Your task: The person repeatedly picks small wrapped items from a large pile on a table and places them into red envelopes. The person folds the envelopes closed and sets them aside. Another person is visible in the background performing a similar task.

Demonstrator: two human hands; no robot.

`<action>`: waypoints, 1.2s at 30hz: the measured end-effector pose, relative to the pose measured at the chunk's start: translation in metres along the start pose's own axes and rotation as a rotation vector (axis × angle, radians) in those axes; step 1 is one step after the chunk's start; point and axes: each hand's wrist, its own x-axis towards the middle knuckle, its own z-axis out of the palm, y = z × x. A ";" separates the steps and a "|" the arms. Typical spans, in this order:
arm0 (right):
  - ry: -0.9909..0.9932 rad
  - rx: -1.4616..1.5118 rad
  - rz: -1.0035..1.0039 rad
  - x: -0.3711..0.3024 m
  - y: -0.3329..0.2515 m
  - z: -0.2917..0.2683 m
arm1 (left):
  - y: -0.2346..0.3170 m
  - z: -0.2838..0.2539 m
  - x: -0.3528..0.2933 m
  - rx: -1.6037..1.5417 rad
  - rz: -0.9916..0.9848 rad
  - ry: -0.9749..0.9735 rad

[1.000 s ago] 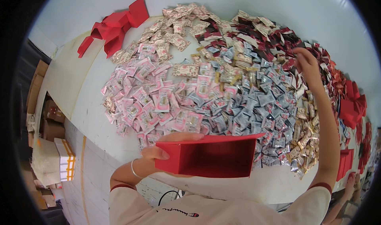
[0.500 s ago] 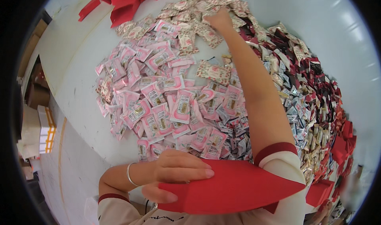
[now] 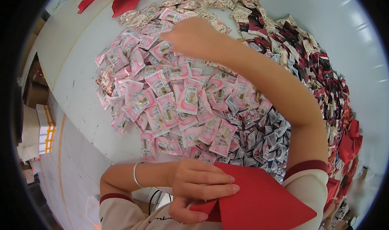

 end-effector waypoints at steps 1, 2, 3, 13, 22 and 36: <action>-0.048 -0.075 -0.040 0.002 -0.007 0.007 | 0.000 0.000 -0.001 -0.004 0.008 -0.023; -0.054 -0.055 -0.024 0.004 -0.013 0.015 | 0.001 0.000 -0.001 -0.002 0.015 -0.049; -0.065 -0.029 -0.009 0.005 -0.017 0.023 | 0.000 0.000 0.000 -0.022 0.011 -0.062; 0.216 0.937 0.501 -0.070 0.028 -0.063 | 0.006 0.016 -0.012 -0.067 0.043 -0.125; 0.500 1.816 1.131 -0.277 -0.020 -0.076 | 0.005 0.020 -0.014 -0.155 -0.007 -0.236; -0.328 -0.155 0.426 -0.229 -0.014 -0.036 | 0.011 0.018 -0.018 -0.279 -0.258 -0.458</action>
